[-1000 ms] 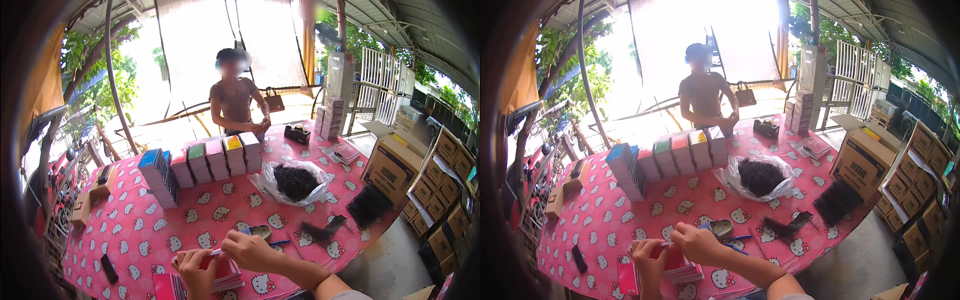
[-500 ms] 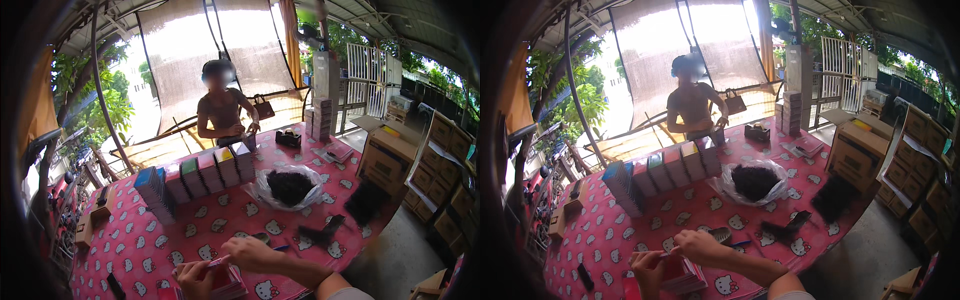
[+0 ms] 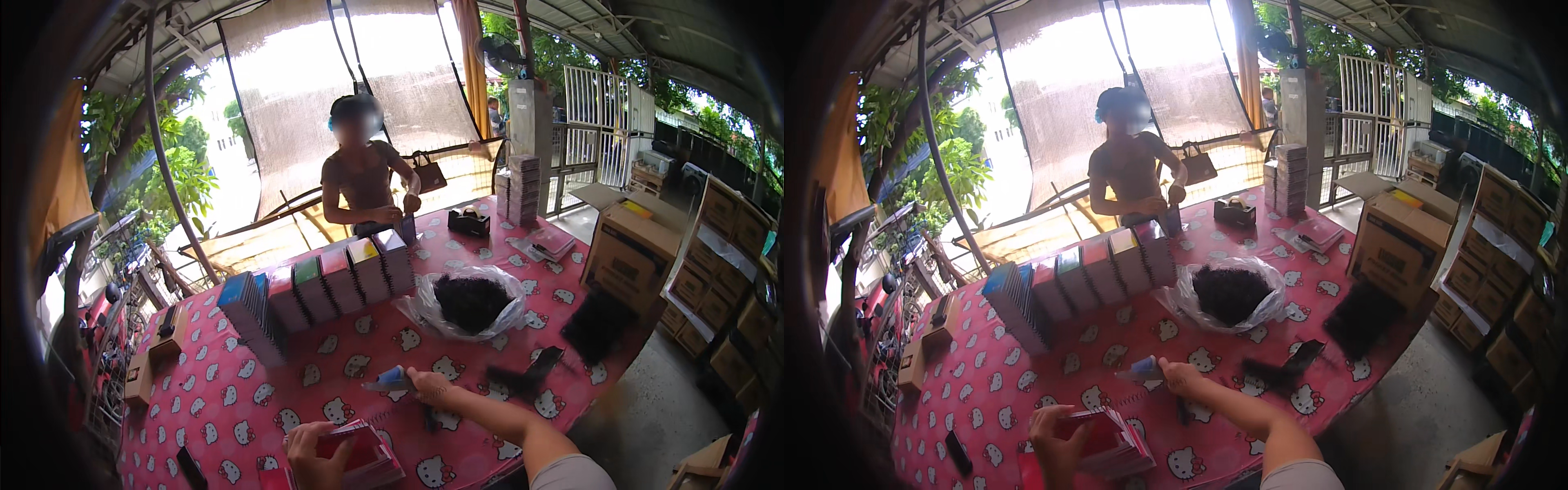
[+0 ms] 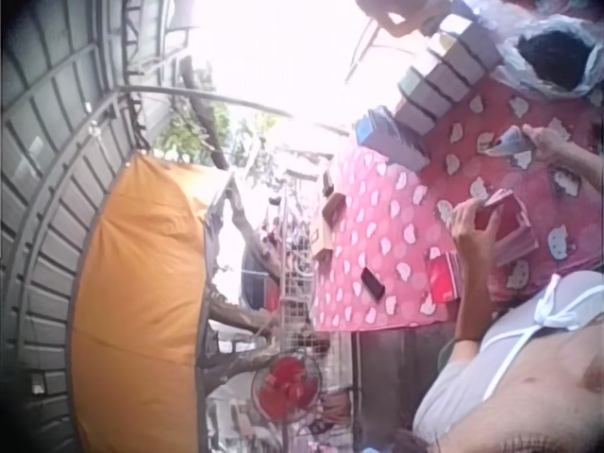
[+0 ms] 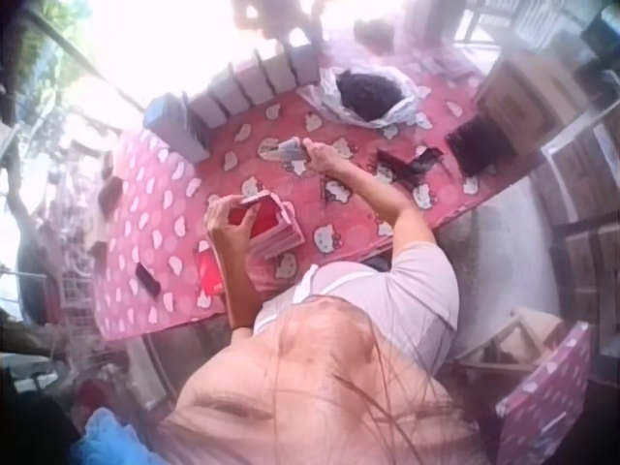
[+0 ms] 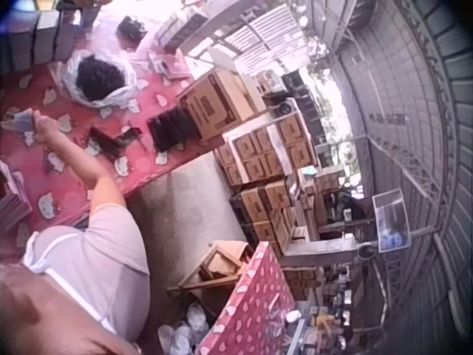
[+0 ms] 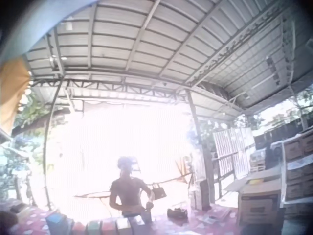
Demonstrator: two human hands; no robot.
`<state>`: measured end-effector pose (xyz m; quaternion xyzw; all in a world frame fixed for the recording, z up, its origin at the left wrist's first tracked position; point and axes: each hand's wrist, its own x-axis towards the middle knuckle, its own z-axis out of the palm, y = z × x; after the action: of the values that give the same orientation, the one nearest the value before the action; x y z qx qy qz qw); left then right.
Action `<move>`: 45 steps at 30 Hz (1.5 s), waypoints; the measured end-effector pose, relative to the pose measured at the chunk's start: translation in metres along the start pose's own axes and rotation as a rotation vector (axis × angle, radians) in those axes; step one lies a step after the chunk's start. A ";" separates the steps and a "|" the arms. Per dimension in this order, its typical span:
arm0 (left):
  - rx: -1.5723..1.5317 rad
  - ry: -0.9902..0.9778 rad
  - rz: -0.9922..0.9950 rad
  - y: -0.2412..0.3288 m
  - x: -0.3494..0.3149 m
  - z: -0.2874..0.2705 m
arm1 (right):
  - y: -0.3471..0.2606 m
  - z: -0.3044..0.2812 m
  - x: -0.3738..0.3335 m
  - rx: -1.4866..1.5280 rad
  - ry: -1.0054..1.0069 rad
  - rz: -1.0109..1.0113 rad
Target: The person is binding and packaging pink notebooks by inserting coils into pre-punched holes and trimming the ends with blue pliers at a table.
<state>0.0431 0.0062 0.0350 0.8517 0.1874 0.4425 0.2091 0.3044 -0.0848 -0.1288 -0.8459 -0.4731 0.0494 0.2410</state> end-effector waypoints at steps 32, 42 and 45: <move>-0.641 0.176 -0.685 -0.030 -0.041 -0.023 | -0.163 -0.109 0.031 0.680 -0.181 -0.812; -0.718 0.240 -0.688 -0.035 -0.044 -0.019 | -0.098 -0.034 0.025 0.103 0.027 -0.085; -0.774 0.274 -0.706 -0.027 -0.040 -0.008 | -0.035 0.051 0.019 -0.116 -0.208 -0.072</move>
<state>0.0109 0.0100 -0.0016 0.5323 0.3109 0.4891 0.6171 0.2720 -0.0358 -0.1546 -0.8314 -0.5275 0.1008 0.1428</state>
